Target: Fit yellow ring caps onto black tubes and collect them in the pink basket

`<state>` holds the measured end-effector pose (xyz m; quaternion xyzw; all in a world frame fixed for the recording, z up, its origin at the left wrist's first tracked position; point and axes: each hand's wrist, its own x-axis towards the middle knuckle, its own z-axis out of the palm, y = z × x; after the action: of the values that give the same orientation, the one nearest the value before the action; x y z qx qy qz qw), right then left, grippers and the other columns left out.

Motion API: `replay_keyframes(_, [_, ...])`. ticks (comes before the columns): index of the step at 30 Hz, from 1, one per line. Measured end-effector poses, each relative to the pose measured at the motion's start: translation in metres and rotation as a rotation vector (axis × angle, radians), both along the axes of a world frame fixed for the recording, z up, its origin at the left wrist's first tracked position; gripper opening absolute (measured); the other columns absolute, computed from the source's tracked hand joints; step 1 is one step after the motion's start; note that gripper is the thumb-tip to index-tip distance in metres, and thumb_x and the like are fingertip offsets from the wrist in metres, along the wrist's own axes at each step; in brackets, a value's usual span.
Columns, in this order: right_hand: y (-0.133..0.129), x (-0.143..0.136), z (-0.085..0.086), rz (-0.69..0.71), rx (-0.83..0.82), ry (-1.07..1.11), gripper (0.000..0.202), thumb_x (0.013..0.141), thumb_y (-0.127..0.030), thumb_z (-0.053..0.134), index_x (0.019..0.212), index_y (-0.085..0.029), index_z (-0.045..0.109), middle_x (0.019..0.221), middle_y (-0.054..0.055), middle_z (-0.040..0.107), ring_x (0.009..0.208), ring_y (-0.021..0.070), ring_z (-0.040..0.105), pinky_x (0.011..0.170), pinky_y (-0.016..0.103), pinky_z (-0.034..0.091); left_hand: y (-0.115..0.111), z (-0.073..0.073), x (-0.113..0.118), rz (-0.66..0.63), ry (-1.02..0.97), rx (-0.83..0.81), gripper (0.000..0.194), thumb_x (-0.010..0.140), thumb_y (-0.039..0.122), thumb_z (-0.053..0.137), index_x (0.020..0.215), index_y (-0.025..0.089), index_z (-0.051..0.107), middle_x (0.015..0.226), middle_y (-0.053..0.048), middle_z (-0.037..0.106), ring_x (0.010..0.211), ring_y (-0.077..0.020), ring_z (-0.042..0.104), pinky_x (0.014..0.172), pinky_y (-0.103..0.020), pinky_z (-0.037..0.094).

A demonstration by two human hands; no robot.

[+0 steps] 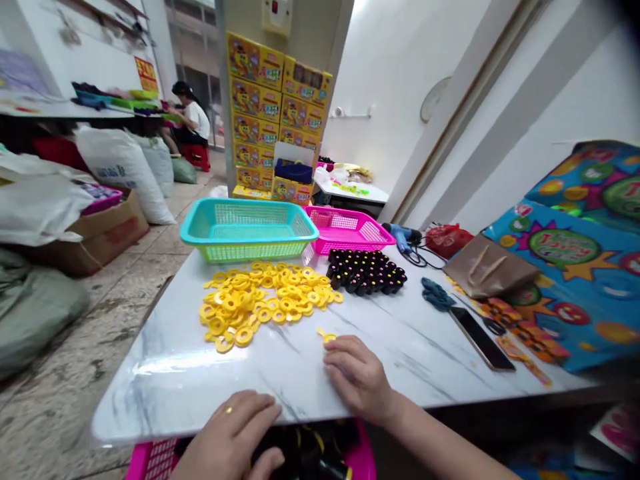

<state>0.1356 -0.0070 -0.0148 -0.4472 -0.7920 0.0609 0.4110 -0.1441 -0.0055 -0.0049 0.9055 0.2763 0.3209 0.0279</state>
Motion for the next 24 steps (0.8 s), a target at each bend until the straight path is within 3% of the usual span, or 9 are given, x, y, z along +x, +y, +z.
replay_keyframes(4, [0.015,0.03,0.016,-0.179,-0.089,0.249,0.018,0.088,-0.018,0.057,0.1,-0.021,0.069,0.104,0.01,0.07,0.1,0.0227,0.065,0.091,0.041,0.053,0.02,0.044,0.049,0.007,-0.091,-0.258,0.036,0.089,0.031,0.059,0.124,0.026,0.058,0.109,-0.003,0.071,0.088,-0.0155,0.07,0.076,-0.022,0.059])
replay_keyframes(7, [0.016,0.072,0.019,-0.396,-0.16,0.433,0.017,0.09,-0.028,0.057,0.098,-0.019,0.069,0.099,0.009,0.072,0.094,0.0229,0.067,0.088,0.041,0.054,0.039,0.054,0.092,0.01,-0.152,-0.384,0.03,0.093,0.032,0.053,0.121,0.024,0.06,0.104,-0.005,0.071,0.083,-0.0152,0.069,0.073,-0.026,0.06])
replay_keyframes(10, [-0.005,0.111,0.003,-0.495,-0.248,0.513,0.021,0.09,-0.033,0.058,0.096,-0.016,0.068,0.092,0.01,0.073,0.085,0.0232,0.07,0.077,0.037,0.057,0.054,0.042,0.128,-0.073,-0.055,-0.284,0.033,0.09,0.031,0.056,0.121,0.02,0.061,0.117,-0.011,0.066,0.108,-0.0246,0.063,0.092,-0.041,0.055])
replay_keyframes(14, [-0.046,0.133,-0.023,-0.59,-0.356,0.485,0.023,0.089,-0.037,0.06,0.097,-0.018,0.069,0.097,0.009,0.074,0.091,0.0239,0.07,0.081,0.035,0.057,0.074,0.017,0.152,-0.156,0.275,-0.138,0.057,0.081,0.046,0.067,0.133,0.024,0.054,0.143,-0.013,0.049,0.138,-0.0396,0.035,0.11,-0.063,0.031])
replay_keyframes(17, [-0.059,0.131,-0.028,-0.618,-0.3,0.424,0.021,0.089,-0.036,0.059,0.095,-0.019,0.07,0.096,0.008,0.073,0.091,0.0237,0.069,0.082,0.034,0.055,0.092,0.006,0.159,-0.146,0.386,-0.12,0.069,0.081,0.059,0.062,0.139,0.023,0.048,0.15,-0.014,0.04,0.143,-0.0406,0.025,0.114,-0.063,0.023])
replay_keyframes(20, [-0.055,0.123,-0.023,-0.587,-0.238,0.34,0.017,0.089,-0.033,0.059,0.091,-0.02,0.07,0.092,0.006,0.073,0.087,0.0227,0.068,0.08,0.032,0.055,0.108,0.002,0.167,-0.094,0.428,-0.116,0.068,0.089,0.058,0.051,0.142,0.018,0.043,0.152,-0.017,0.035,0.144,-0.0386,0.024,0.114,-0.061,0.022])
replay_keyframes(24, [-0.042,0.115,-0.01,-0.499,-0.232,0.277,0.016,0.091,-0.03,0.057,0.09,-0.021,0.07,0.089,0.005,0.073,0.084,0.0215,0.069,0.075,0.03,0.055,0.113,0.004,0.178,-0.082,0.396,-0.104,0.062,0.092,0.056,0.045,0.138,0.014,0.047,0.144,-0.018,0.047,0.141,-0.037,0.031,0.114,-0.058,0.024])
